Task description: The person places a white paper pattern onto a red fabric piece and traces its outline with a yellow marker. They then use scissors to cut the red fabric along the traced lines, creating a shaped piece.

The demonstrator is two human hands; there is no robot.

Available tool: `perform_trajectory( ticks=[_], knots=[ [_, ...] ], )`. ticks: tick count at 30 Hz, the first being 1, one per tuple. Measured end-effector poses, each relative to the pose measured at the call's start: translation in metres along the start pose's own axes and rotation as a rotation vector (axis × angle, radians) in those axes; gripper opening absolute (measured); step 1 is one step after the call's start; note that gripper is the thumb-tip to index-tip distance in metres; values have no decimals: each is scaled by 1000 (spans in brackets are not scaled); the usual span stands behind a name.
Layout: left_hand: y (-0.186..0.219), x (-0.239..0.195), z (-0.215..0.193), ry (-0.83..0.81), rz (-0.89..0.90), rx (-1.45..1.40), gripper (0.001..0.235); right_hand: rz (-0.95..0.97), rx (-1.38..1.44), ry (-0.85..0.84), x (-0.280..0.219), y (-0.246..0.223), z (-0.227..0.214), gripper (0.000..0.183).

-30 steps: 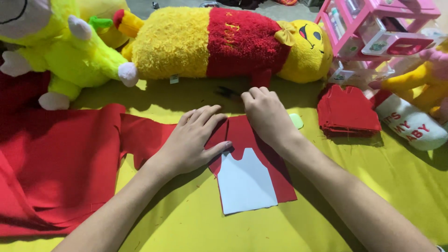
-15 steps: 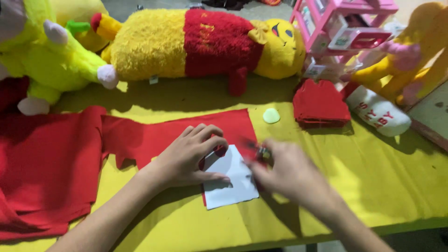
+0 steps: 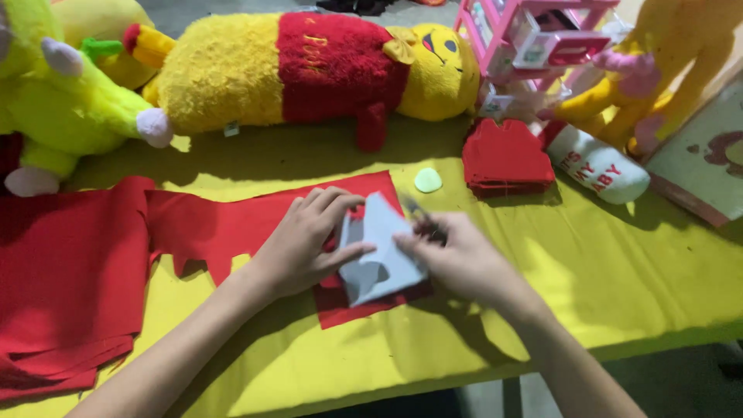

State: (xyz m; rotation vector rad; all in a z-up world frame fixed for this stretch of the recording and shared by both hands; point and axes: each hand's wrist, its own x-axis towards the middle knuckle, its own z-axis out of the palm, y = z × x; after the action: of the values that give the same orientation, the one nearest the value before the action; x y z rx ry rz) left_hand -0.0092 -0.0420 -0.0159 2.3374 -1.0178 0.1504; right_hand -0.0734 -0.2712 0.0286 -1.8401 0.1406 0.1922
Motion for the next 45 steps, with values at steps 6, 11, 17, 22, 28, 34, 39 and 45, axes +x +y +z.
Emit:
perform_trajectory(
  ticks=[6, 11, 17, 22, 28, 34, 39, 45],
  knots=[
    [43, 66, 35, 287, 95, -357, 83, -248, -151, 374, 29, 35, -93, 16],
    [44, 133, 85, 265, 138, -207, 87, -232, -220, 653, 74, 64, -163, 24],
    [37, 157, 117, 128, 199, 128, 74, -146, -623, 797, 95, 86, -160, 28],
    [36, 156, 120, 129, 205, 172, 53, -161, -749, 781, 85, 74, -155, 32],
    [38, 154, 119, 150, 209, 165, 51, -109, -723, 743, 86, 79, -158, 23],
    [26, 153, 98, 290, 206, 64, 57, -324, -752, 830, 82, 78, -153, 15],
    [12, 150, 55, -230, -42, -61, 41, -657, -936, 776, 84, 89, -143, 10],
    [16, 152, 39, -333, -62, -89, 32, -727, -1011, 632, 73, 73, -116, 18]
  ],
)
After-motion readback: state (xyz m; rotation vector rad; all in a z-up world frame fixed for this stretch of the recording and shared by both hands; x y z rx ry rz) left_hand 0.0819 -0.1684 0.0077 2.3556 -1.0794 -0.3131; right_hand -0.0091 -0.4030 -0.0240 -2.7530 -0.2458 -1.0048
